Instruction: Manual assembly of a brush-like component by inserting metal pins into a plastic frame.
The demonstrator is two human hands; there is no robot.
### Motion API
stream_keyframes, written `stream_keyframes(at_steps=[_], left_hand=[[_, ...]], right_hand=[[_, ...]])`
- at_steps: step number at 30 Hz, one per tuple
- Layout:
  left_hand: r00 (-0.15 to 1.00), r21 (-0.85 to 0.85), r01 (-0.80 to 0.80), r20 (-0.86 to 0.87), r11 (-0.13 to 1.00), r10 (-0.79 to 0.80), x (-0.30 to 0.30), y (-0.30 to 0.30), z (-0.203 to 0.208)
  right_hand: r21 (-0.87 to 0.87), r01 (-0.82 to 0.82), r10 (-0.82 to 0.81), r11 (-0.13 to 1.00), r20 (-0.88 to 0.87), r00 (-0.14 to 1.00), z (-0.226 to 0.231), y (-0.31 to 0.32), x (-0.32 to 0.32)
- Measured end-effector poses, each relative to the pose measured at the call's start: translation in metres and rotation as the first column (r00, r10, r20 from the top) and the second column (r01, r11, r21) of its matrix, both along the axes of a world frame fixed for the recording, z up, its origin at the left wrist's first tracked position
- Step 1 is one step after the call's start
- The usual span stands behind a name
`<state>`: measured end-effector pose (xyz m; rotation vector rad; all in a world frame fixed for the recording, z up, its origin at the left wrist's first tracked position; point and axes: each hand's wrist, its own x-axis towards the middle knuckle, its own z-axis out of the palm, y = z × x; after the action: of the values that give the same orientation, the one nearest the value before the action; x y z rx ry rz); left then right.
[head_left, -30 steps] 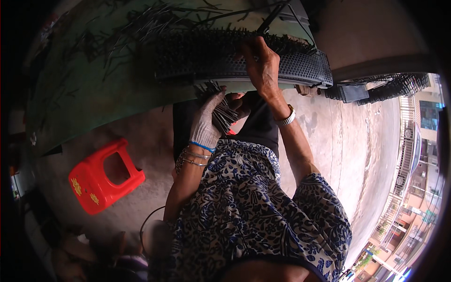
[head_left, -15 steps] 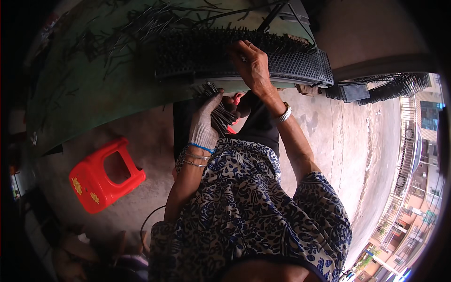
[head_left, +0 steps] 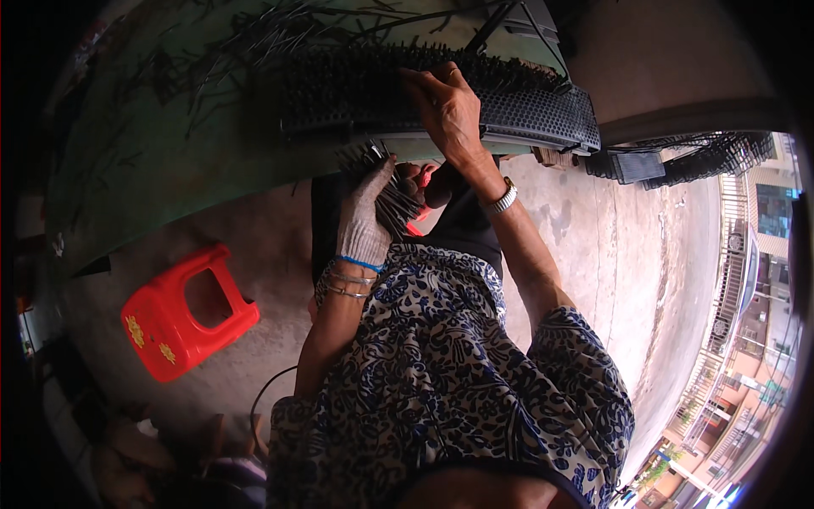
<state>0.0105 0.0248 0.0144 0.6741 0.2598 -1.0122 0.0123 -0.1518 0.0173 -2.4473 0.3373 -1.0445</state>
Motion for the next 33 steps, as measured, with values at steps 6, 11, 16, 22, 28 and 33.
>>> stream_keyframes(at_steps=[6, 11, 16, 22, 28, 33], left_hand=[[1.000, -0.010, 0.022, -0.014, 1.000, -0.022, -0.001, -0.001, -0.004], [1.000, -0.010, 0.018, 0.013, 1.000, -0.018, 0.000, 0.001, -0.009], [0.997, -0.044, 0.054, 0.054, 0.998, -0.052, 0.001, 0.004, -0.011], [0.998, -0.045, 0.055, -0.001, 0.997, -0.055, 0.001, 0.004, -0.016], [0.999, -0.011, 0.045, 0.000, 0.999, -0.045, 0.000, 0.001, -0.011], [0.997, 0.030, -0.049, 0.055, 0.998, 0.047, 0.000, 0.001, -0.013]], right_hand=[[-0.037, 0.031, -0.028, 0.999, 0.068, 0.997, 0.000, -0.005, 0.006], [0.082, -0.013, 0.013, 0.997, -0.005, 1.000, 0.000, -0.006, 0.003], [0.024, -0.076, 0.076, 0.997, 0.022, 0.997, -0.008, -0.005, 0.000], [-0.045, 0.009, -0.007, 0.999, 0.045, 0.999, -0.001, -0.005, 0.003], [-0.127, 0.082, -0.101, 0.989, -0.153, 0.983, -0.001, -0.002, 0.004], [0.257, -0.016, 0.082, 0.966, -0.247, 0.966, 0.028, 0.008, -0.024]])
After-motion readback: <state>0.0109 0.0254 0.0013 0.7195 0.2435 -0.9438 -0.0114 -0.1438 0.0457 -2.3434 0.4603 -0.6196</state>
